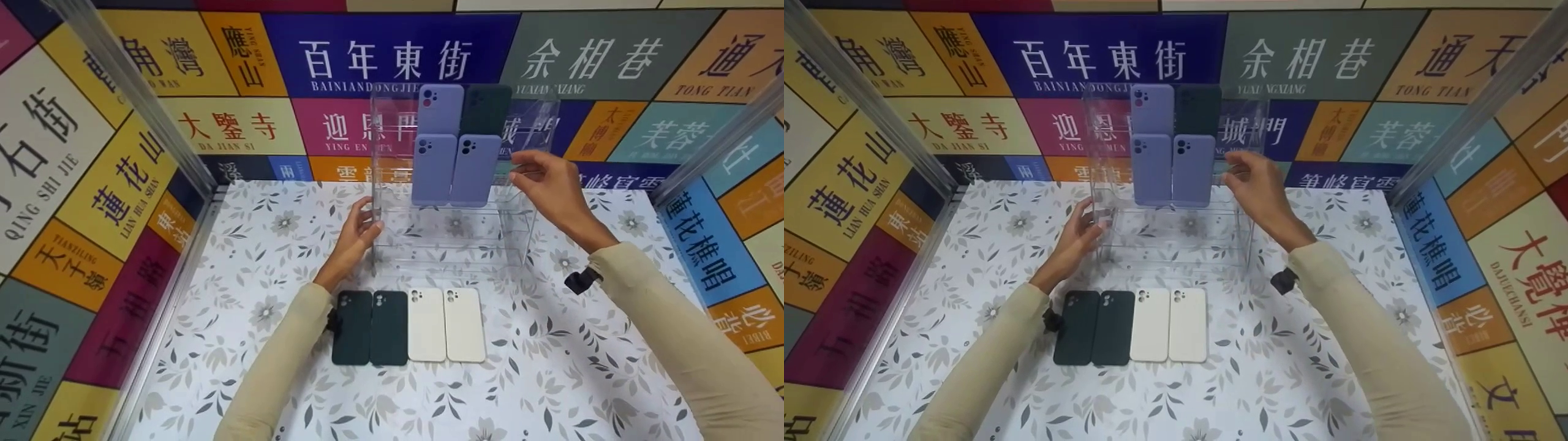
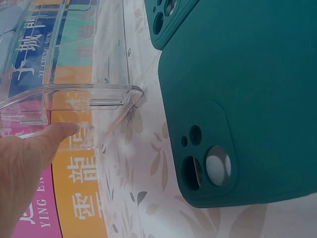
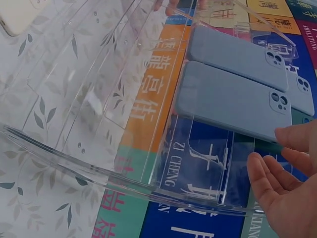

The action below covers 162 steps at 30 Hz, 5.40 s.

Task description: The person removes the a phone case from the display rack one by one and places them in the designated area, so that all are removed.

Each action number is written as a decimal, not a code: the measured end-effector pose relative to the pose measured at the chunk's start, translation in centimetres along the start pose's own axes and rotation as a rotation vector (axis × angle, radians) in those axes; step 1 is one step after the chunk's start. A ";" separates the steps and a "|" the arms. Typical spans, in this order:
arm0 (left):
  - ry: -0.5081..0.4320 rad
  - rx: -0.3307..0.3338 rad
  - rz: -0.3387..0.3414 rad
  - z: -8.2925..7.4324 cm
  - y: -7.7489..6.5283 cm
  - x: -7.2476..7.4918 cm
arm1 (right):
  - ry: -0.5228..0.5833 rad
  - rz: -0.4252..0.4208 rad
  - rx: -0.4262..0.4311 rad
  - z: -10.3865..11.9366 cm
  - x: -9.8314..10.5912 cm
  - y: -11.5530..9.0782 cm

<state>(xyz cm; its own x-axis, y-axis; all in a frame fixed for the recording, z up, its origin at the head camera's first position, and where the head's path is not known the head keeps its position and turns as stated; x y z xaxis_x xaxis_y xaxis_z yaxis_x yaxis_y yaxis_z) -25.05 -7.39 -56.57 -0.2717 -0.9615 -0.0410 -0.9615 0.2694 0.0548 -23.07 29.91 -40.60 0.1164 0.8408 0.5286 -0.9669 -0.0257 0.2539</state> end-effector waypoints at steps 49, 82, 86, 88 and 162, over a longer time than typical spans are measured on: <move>0.034 0.018 0.003 0.0 -0.2 0.1 | -0.123 -0.002 0.156 0.9 -2.5 2.9; 0.023 0.012 0.011 0.5 -0.1 0.3 | 0.128 -0.265 0.374 1.1 -1.6 0.6; 0.018 -0.002 0.012 0.6 -0.1 0.3 | 0.109 -0.259 0.368 0.7 -1.3 -0.2; 0.022 -0.004 0.008 0.6 -0.1 0.3 | 0.092 -0.256 0.359 0.4 -1.3 -0.5; -0.013 -0.009 -0.003 0.0 -0.1 0.0 | 0.147 -0.121 0.190 -6.3 -1.0 -10.7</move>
<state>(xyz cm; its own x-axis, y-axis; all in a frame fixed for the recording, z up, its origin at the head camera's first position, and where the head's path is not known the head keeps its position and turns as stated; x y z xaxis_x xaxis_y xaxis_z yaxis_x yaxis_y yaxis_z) -24.95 -7.44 -56.57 -0.2690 -0.9616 -0.0541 -0.9620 0.2655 0.0640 -14.24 32.75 -48.93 0.1812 0.9132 0.3651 -0.8862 -0.0093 0.4632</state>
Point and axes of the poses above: each hand's wrist, its own y-axis towards the middle knuckle, its own x-axis out of the back of the hand, z = x × y, the point moved 1 cm from there along y, towards the middle knuckle, and after that the axes turned 3 degrees about y, right-handed, at the moved point
